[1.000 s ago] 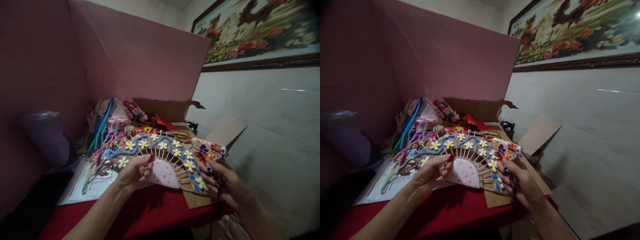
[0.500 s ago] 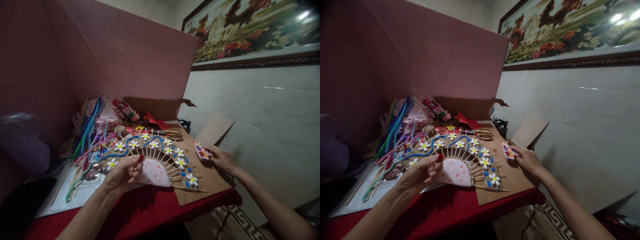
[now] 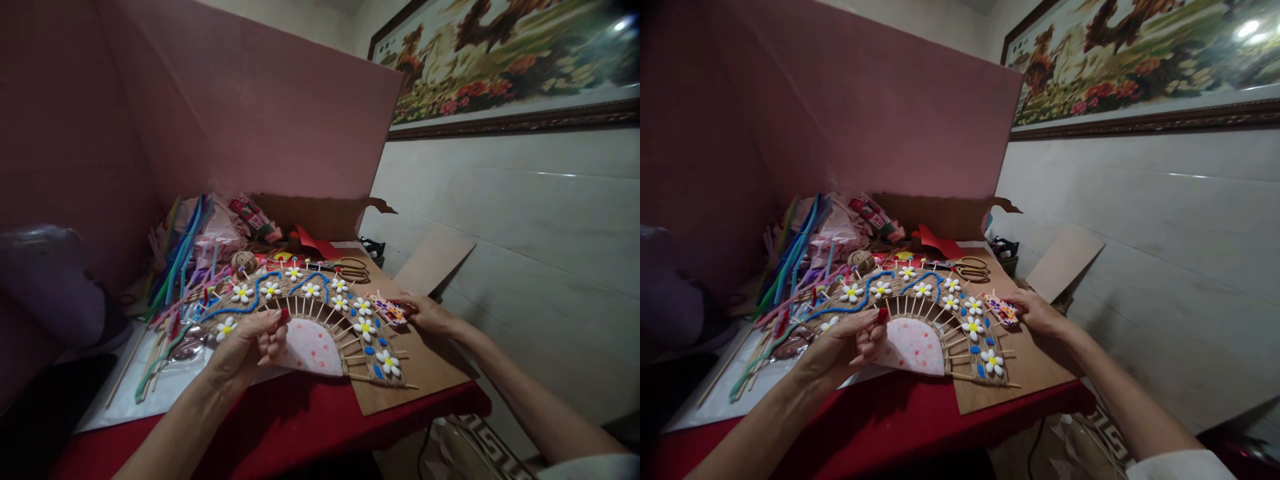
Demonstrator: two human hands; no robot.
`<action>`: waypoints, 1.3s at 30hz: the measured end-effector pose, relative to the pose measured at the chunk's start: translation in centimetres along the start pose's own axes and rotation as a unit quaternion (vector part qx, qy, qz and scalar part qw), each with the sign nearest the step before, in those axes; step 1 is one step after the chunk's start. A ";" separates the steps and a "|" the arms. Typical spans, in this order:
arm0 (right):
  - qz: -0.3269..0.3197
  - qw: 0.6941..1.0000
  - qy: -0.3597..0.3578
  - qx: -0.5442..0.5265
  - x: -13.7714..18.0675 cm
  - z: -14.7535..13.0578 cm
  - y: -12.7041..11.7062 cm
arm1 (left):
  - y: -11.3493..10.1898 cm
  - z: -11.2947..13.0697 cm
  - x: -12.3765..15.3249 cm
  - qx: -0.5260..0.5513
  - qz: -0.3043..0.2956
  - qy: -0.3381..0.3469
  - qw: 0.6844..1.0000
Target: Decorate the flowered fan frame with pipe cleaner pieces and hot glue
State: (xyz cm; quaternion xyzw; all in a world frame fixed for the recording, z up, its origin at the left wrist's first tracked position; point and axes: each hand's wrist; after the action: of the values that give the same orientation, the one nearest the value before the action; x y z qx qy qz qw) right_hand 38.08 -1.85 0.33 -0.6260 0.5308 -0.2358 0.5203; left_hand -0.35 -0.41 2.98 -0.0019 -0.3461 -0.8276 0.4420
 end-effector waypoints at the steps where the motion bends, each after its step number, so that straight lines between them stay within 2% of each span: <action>1: -0.010 1.000 -0.002 0.006 0.0 0.0 -0.1 | 0.0 0.0 0.0 -0.001 0.001 -0.001 1.000; 5: 0.000 0.999 0.018 0.033 0.2 0.4 -0.6 | 0.0 0.0 0.0 -0.001 -0.001 -0.001 1.000; 8: 0.072 0.993 0.051 0.082 0.1 -0.9 -1.1 | 0.0 -0.1 0.0 -0.002 0.000 0.002 1.000; 11: 0.207 0.965 0.027 0.161 -0.4 -5.1 -1.1 | 0.1 -0.3 -0.1 -0.005 0.004 0.009 1.000; 15: 0.301 0.945 -0.051 0.120 -1.3 -12.9 0.4 | 0.1 -0.1 0.0 -0.006 0.024 0.051 0.998; 19: 0.282 0.949 -0.103 0.095 -2.7 -19.0 2.7 | -0.4 1.8 1.1 0.020 0.109 0.138 0.984; 23: 0.204 0.967 -0.123 0.092 -4.7 -21.9 4.9 | -1.1 5.1 3.0 0.031 0.151 0.252 0.956; 25: 0.165 0.973 -0.134 0.089 -5.6 -22.6 5.9 | -1.6 6.6 3.8 0.030 0.183 0.297 0.936; 28: 0.119 0.975 -0.161 0.092 -6.5 -23.2 7.5 | -3.1 8.0 4.5 -0.032 0.256 0.331 0.908; 31: 0.111 0.972 -0.178 0.105 -6.8 -23.3 8.9 | -5.5 8.0 4.3 -0.081 0.375 0.363 0.849; 33: 0.114 0.970 -0.183 0.116 -6.7 -23.3 9.6 | -7.2 7.6 3.9 -0.111 0.433 0.354 0.821; 36: 0.115 0.966 -0.195 0.124 -6.4 -23.1 10.4 | -9.0 6.7 3.3 -0.140 0.467 0.335 0.806; 39: 0.103 0.966 -0.202 0.122 -6.2 -23.0 10.7 | -9.7 6.1 2.9 -0.162 0.476 0.319 0.803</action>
State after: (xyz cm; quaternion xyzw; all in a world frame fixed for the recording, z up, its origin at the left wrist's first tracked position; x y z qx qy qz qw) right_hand 12.05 -4.32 0.26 -0.5344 0.4438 -0.1120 0.7106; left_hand -11.01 4.57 2.97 0.0258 -0.0019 -0.5110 0.8592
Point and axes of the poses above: each hand's wrist, its own x-axis away from the middle knuckle, its own y-axis out of the palm, z = x × y, and after that the axes turned 9 degrees about -y, right-handed
